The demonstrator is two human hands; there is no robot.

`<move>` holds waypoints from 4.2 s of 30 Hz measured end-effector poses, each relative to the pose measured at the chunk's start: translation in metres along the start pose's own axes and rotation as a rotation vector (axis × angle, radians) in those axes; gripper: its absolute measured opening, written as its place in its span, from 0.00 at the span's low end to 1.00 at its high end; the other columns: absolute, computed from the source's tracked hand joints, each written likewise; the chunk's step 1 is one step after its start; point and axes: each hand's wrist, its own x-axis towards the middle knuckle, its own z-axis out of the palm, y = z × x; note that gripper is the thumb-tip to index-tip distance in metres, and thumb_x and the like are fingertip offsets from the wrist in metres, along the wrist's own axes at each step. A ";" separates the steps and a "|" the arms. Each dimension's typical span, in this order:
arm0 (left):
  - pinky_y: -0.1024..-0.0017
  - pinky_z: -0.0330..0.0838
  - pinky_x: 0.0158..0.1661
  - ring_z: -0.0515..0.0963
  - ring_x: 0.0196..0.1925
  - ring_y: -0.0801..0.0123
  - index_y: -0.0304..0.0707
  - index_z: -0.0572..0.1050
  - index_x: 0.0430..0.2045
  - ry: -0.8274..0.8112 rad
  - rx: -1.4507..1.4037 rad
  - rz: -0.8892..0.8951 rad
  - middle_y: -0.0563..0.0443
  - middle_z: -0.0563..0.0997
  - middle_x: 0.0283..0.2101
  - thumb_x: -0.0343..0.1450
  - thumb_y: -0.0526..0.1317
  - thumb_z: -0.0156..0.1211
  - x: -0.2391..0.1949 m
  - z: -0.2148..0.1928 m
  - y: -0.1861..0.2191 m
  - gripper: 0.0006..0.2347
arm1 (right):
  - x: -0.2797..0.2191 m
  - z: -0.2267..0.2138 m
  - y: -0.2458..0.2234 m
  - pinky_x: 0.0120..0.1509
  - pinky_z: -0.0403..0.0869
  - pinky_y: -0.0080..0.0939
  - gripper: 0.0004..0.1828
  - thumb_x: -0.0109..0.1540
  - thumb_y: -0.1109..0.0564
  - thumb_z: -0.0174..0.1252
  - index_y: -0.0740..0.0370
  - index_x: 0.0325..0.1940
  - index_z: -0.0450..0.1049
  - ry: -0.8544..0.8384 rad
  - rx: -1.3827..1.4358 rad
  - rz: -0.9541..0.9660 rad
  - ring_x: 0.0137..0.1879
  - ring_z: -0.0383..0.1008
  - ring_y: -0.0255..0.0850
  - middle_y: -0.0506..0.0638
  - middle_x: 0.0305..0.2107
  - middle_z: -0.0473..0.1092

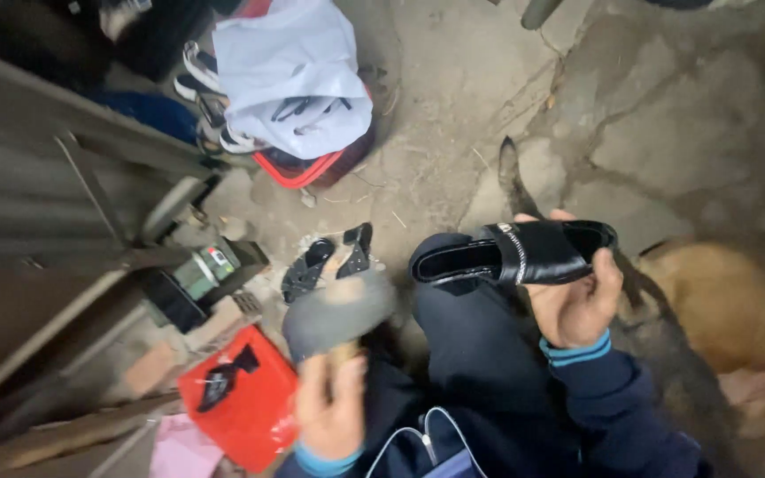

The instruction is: The person sits on the floor and cleans a pair of black high-heeled shoes. They use a round brush to scrub the exterior and a yellow brush to clean the soles and heels of the shoes.

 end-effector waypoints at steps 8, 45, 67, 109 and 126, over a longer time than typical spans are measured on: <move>0.68 0.78 0.53 0.84 0.53 0.58 0.27 0.71 0.58 -0.344 -0.169 0.294 0.37 0.82 0.53 0.72 0.38 0.61 0.007 0.040 0.100 0.21 | -0.002 0.011 -0.008 0.65 0.71 0.64 0.25 0.66 0.46 0.53 0.66 0.60 0.68 0.074 0.075 -0.177 0.59 0.74 0.63 0.65 0.52 0.73; 0.69 0.79 0.43 0.83 0.40 0.67 0.25 0.77 0.50 -0.100 -0.237 0.177 0.41 0.86 0.43 0.73 0.37 0.58 -0.013 0.007 0.086 0.15 | 0.071 0.009 -0.012 0.41 0.80 0.49 0.23 0.63 0.44 0.54 0.70 0.39 0.78 -0.039 -0.117 0.055 0.35 0.79 0.54 0.66 0.32 0.77; 0.71 0.76 0.38 0.81 0.32 0.65 0.34 0.71 0.61 -0.515 -0.165 0.367 0.45 0.85 0.37 0.75 0.38 0.55 -0.004 0.013 0.110 0.18 | 0.085 0.024 -0.002 0.51 0.81 0.54 0.43 0.62 0.27 0.43 0.70 0.52 0.76 0.024 -0.375 0.660 0.40 0.80 0.54 0.72 0.36 0.77; 0.65 0.76 0.37 0.81 0.30 0.59 0.29 0.80 0.38 -0.304 -0.335 0.388 0.41 0.85 0.33 0.72 0.33 0.58 -0.022 0.039 0.114 0.07 | -0.030 -0.095 -0.006 0.74 0.68 0.57 0.48 0.46 0.54 0.74 0.52 0.70 0.67 -0.323 -1.524 -0.058 0.75 0.62 0.53 0.57 0.64 0.68; 0.67 0.66 0.34 0.61 0.27 0.68 0.41 0.68 0.24 -0.541 -0.180 0.158 0.50 0.66 0.22 0.77 0.43 0.53 0.027 0.052 0.101 0.12 | -0.029 -0.046 -0.035 0.67 0.74 0.37 0.45 0.51 0.54 0.73 0.61 0.71 0.65 -0.360 -1.142 0.102 0.61 0.78 0.39 0.53 0.58 0.76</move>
